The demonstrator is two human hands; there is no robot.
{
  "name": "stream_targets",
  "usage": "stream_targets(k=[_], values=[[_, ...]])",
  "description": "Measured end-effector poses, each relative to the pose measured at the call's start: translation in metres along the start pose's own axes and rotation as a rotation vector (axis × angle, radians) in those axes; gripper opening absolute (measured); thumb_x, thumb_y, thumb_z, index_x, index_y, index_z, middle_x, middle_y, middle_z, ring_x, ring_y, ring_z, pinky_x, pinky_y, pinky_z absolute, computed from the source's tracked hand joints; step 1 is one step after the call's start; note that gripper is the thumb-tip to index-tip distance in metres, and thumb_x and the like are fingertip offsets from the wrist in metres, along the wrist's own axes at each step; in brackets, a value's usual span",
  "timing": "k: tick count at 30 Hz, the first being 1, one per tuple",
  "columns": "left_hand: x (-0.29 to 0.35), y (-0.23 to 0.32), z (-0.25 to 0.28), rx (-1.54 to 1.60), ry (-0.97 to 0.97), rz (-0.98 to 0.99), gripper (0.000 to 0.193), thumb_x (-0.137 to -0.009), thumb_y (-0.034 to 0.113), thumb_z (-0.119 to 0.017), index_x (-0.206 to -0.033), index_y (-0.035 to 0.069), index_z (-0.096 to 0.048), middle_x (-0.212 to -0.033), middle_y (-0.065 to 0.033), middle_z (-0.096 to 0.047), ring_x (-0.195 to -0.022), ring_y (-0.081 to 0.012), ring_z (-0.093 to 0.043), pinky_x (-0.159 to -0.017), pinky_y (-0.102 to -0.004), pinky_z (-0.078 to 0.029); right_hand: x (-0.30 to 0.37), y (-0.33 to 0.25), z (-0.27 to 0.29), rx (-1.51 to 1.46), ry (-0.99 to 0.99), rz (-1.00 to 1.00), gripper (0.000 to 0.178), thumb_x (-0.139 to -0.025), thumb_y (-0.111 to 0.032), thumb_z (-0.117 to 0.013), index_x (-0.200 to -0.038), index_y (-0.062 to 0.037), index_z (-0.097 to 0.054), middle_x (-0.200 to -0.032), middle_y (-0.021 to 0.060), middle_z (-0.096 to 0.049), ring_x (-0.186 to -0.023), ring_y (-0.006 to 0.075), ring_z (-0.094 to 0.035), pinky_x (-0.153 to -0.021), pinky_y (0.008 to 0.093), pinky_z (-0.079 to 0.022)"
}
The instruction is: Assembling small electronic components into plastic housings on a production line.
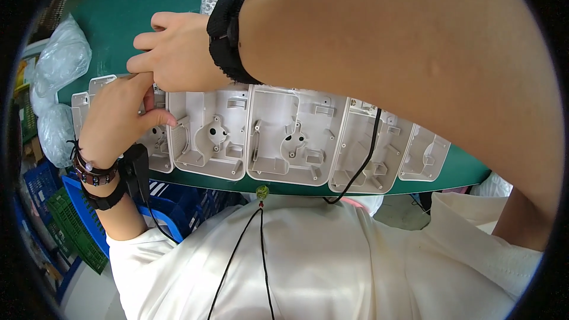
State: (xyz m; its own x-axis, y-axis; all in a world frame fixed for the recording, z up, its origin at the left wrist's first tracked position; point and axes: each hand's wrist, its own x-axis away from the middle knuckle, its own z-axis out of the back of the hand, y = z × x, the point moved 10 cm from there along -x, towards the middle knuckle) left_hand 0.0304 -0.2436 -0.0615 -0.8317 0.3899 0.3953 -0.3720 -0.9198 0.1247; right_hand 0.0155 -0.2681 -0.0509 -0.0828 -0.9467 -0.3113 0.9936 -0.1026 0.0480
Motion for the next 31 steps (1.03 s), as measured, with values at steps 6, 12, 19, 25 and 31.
stream_targets(k=[6, 12, 19, 25, 31], values=[[0.0, 0.0, 0.0, 0.007, -0.004, -0.002, 0.038, -0.064, 0.026, -0.074, -0.088, 0.003, -0.057, -0.068, -0.0097, -0.061, -0.071, -0.0296, -0.06, -0.059, -0.0398, -0.044, -0.001, -0.001, 0.0, 0.009, -0.035, -0.002, 0.006, -0.06, -0.014, -0.066, -0.066, -0.0126, -0.067, -0.095, -0.0029, -0.051, -0.095, 0.0152, -0.045, -0.086, 0.0296, -0.036], [0.001, 0.0, -0.001, 0.007, -0.007, -0.008, 0.038, -0.064, 0.026, -0.074, -0.089, 0.003, -0.057, -0.073, -0.0109, -0.062, -0.073, -0.03, -0.061, -0.061, -0.0404, -0.045, -0.001, -0.001, 0.002, 0.045, 0.017, -0.038, 0.006, -0.061, -0.015, -0.066, -0.066, -0.0132, -0.068, -0.096, -0.0037, -0.051, -0.096, 0.0149, -0.045, -0.089, 0.0297, -0.036], [0.001, -0.001, -0.001, -0.011, 0.007, -0.019, 0.039, -0.064, 0.027, -0.073, -0.091, 0.003, -0.057, -0.074, -0.0111, -0.062, -0.074, -0.0304, -0.061, -0.061, -0.0404, -0.045, -0.001, -0.001, 0.001, 0.047, -0.061, -0.034, 0.008, -0.062, -0.016, -0.065, -0.069, -0.0136, -0.07, -0.097, -0.0036, -0.051, -0.096, 0.015, -0.044, -0.089, 0.0283, -0.036], [0.003, 0.003, 0.005, -0.011, 0.066, -0.039, 0.042, -0.066, 0.029, -0.072, -0.095, 0.005, -0.056, -0.074, -0.0113, -0.062, -0.074, -0.0305, -0.061, -0.061, -0.0404, -0.045, 0.008, 0.0, 0.018, 0.014, -0.147, -0.041, 0.005, -0.065, -0.02, -0.069, -0.068, -0.0154, -0.069, -0.101, -0.0034, -0.052, -0.095, 0.0156, -0.045, -0.074, 0.025, -0.037], [0.0, 0.0, -0.002, 0.005, -0.078, 0.01, 0.051, -0.069, 0.03, -0.07, -0.109, 0.007, -0.051, -0.079, -0.0122, -0.063, -0.079, -0.0311, -0.061, -0.063, -0.0383, -0.046, 0.033, 0.009, 0.048, -0.137, -0.236, -0.19, 0.013, -0.067, -0.006, -0.06, -0.074, -0.0109, -0.071, -0.113, 0.0066, -0.05, -0.107, 0.0185, -0.044, -0.088, 0.0314, -0.039]])
